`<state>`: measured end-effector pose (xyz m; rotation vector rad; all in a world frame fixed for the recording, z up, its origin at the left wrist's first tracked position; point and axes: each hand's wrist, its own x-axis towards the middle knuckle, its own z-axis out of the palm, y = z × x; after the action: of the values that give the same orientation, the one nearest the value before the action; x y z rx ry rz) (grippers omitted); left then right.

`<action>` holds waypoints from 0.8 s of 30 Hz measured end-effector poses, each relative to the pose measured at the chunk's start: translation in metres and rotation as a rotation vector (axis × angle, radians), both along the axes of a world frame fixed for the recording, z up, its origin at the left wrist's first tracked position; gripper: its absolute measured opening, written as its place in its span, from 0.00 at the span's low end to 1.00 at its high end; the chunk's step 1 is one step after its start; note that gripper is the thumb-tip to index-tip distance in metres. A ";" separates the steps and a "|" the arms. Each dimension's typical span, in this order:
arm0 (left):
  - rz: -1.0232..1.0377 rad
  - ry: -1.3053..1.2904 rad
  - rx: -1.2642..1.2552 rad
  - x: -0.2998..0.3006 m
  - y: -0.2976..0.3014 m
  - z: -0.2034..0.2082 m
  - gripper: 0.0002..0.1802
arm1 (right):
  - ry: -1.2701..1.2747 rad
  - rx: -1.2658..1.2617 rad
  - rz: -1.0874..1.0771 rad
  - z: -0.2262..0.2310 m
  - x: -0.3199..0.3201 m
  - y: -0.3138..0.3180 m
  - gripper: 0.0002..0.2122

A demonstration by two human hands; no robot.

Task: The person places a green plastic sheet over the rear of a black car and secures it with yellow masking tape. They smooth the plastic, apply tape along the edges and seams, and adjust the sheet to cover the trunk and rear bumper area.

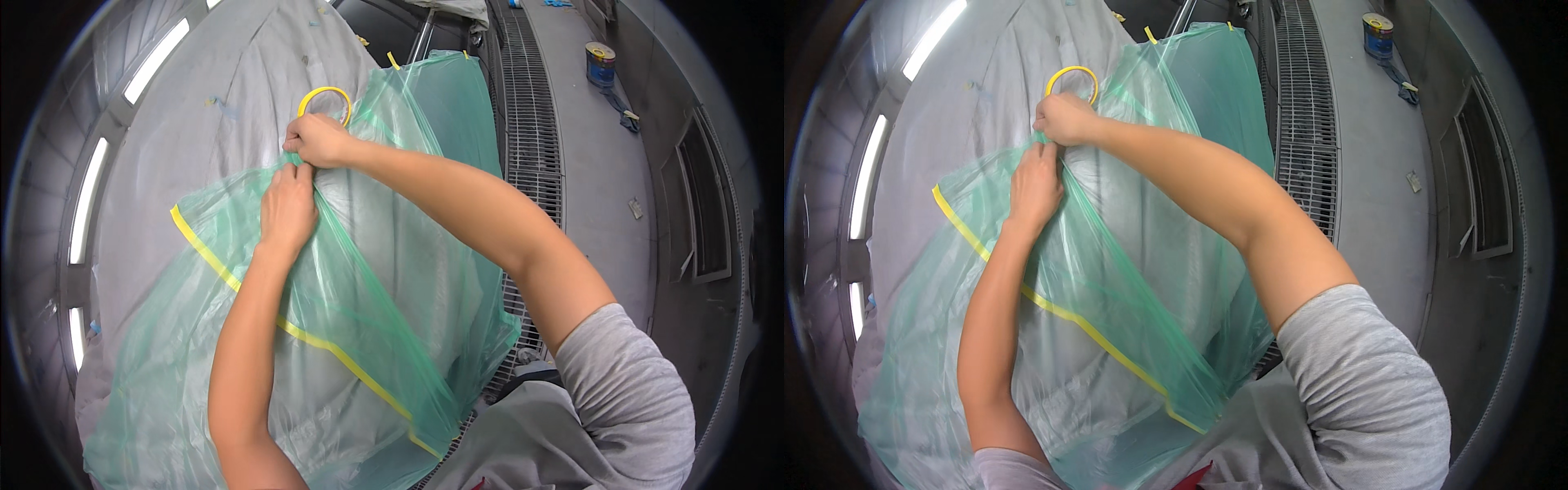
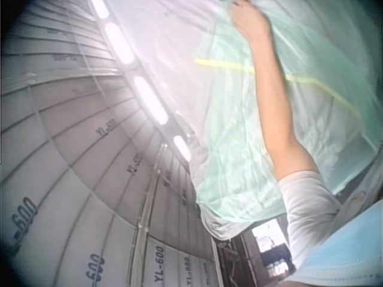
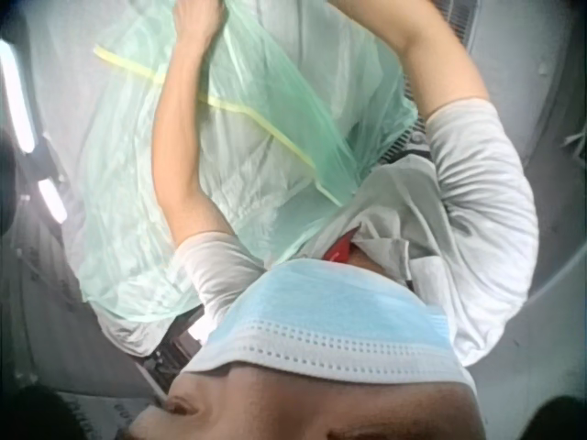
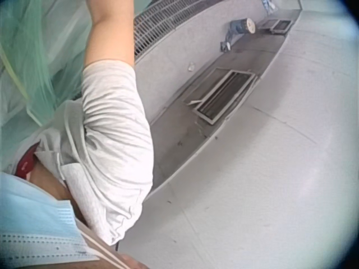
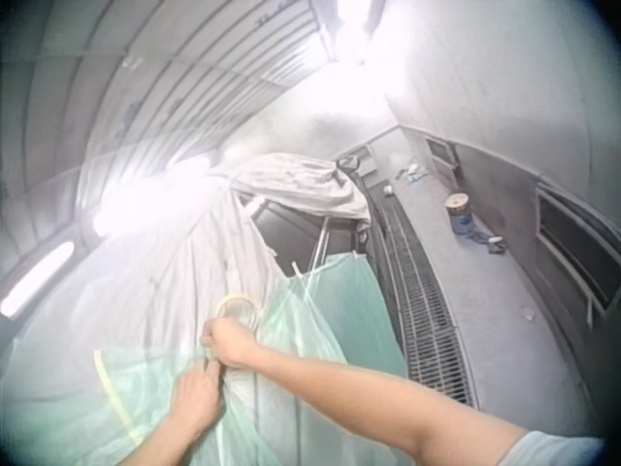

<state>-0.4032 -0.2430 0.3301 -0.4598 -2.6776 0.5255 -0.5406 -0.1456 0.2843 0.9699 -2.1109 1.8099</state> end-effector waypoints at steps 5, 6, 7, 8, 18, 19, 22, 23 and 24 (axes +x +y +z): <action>0.030 0.038 0.076 -0.020 -0.004 0.005 0.18 | 0.018 -0.044 -0.040 0.001 0.002 0.005 0.09; 0.043 0.039 0.083 -0.020 -0.002 0.005 0.19 | -0.017 -0.071 -0.057 -0.001 0.003 0.008 0.09; 0.054 0.018 0.081 -0.019 0.000 0.006 0.18 | -0.059 -0.086 -0.074 -0.003 0.005 0.013 0.09; 0.077 -0.003 0.084 -0.020 0.001 0.009 0.17 | -0.109 -0.154 -0.106 -0.007 0.007 0.017 0.09; 0.113 -0.251 -0.054 -0.039 0.007 0.055 0.13 | -0.104 -0.074 -0.022 -0.039 0.052 0.028 0.14; 0.125 -0.268 -0.020 -0.040 0.007 0.058 0.12 | -0.164 -0.062 -0.006 -0.038 0.054 0.027 0.16; 0.124 -0.278 0.125 -0.041 0.008 0.065 0.10 | -0.130 -0.084 -0.036 -0.029 0.056 0.021 0.14; 0.070 -0.213 0.132 -0.040 0.009 0.066 0.10 | -0.162 -0.073 0.015 -0.025 0.055 0.020 0.12; 0.022 -0.147 0.152 -0.038 0.010 0.067 0.10 | -0.194 -0.061 0.067 -0.020 0.052 0.018 0.11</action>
<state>-0.4411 -0.2328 0.3968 -0.4409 -2.8395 0.3021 -0.4885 -0.1274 0.2644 0.8933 -2.1406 2.0643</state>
